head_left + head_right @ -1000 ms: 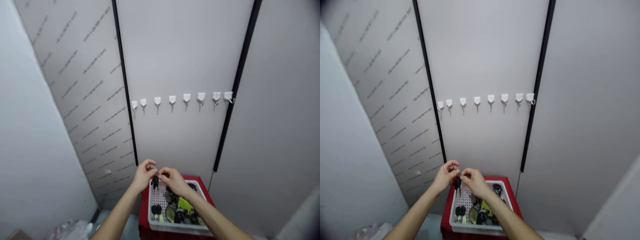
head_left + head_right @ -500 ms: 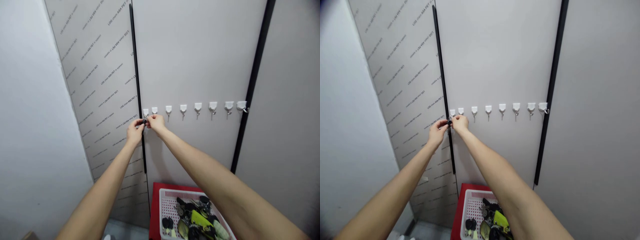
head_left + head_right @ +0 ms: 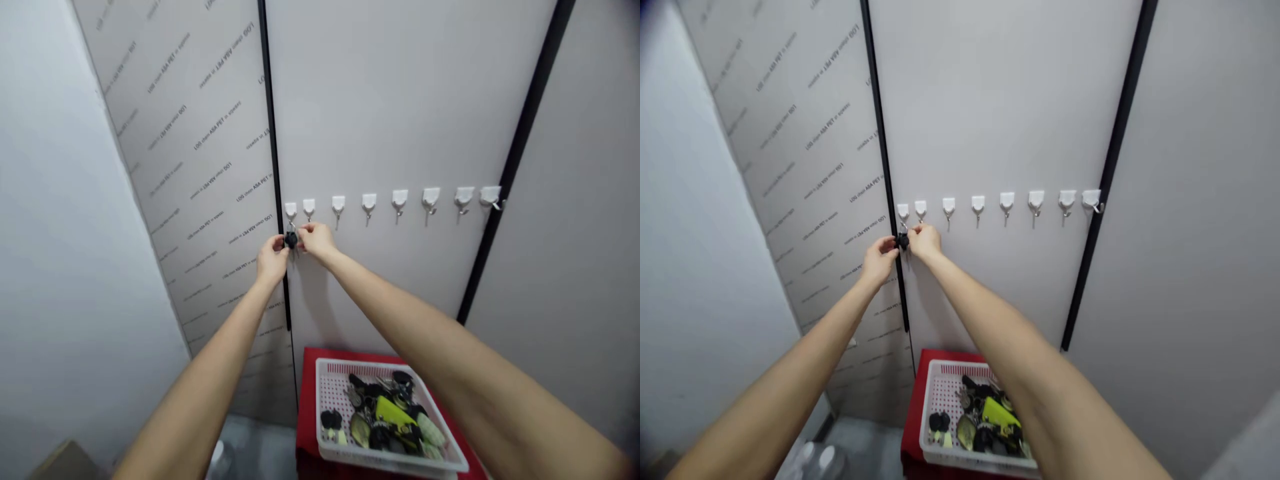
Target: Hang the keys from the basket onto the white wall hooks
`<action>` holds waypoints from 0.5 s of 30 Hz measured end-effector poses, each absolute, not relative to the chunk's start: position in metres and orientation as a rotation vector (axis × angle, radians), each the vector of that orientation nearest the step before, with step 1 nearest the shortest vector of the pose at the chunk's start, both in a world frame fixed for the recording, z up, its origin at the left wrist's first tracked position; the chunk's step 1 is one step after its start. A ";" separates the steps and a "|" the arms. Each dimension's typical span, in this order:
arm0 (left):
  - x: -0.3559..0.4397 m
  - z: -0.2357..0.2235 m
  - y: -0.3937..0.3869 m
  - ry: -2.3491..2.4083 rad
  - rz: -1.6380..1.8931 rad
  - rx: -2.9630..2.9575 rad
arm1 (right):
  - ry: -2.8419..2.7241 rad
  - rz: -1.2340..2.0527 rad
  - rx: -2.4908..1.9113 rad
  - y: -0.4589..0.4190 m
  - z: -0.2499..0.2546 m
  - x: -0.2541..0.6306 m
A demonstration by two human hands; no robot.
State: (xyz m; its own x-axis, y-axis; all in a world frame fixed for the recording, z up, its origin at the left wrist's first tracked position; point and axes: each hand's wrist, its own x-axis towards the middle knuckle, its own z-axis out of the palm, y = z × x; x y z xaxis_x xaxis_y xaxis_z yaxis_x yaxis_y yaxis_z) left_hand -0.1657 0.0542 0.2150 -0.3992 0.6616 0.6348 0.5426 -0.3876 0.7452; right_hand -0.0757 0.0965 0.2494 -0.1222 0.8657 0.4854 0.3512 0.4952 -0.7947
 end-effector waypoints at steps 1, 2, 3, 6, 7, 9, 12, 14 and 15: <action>-0.163 0.207 0.050 1.686 1.937 1.649 | -1.738 0.612 -1.013 0.092 0.242 -0.067; -0.159 0.197 0.046 1.688 1.941 1.642 | -1.786 0.624 -0.983 0.087 0.233 -0.057; -0.155 0.184 0.041 1.687 1.919 1.650 | -1.845 0.650 -0.961 0.081 0.222 -0.045; -0.135 0.135 0.023 1.673 1.678 1.725 | -2.088 0.721 -0.962 0.060 0.174 -0.006; -0.127 0.116 0.017 1.667 1.553 1.759 | -2.187 0.717 -0.988 0.052 0.155 0.007; -0.111 0.080 0.004 1.644 1.263 1.859 | -2.388 0.657 -1.075 0.038 0.115 0.033; -0.090 0.041 -0.012 1.635 0.820 2.071 | -2.633 0.515 -1.278 0.022 0.065 0.062; -0.079 0.027 -0.018 1.650 0.563 2.183 | -2.690 0.395 -1.344 0.017 0.046 0.075; -0.074 0.023 -0.020 1.660 0.466 2.216 | -2.686 0.347 -1.355 0.015 0.040 0.081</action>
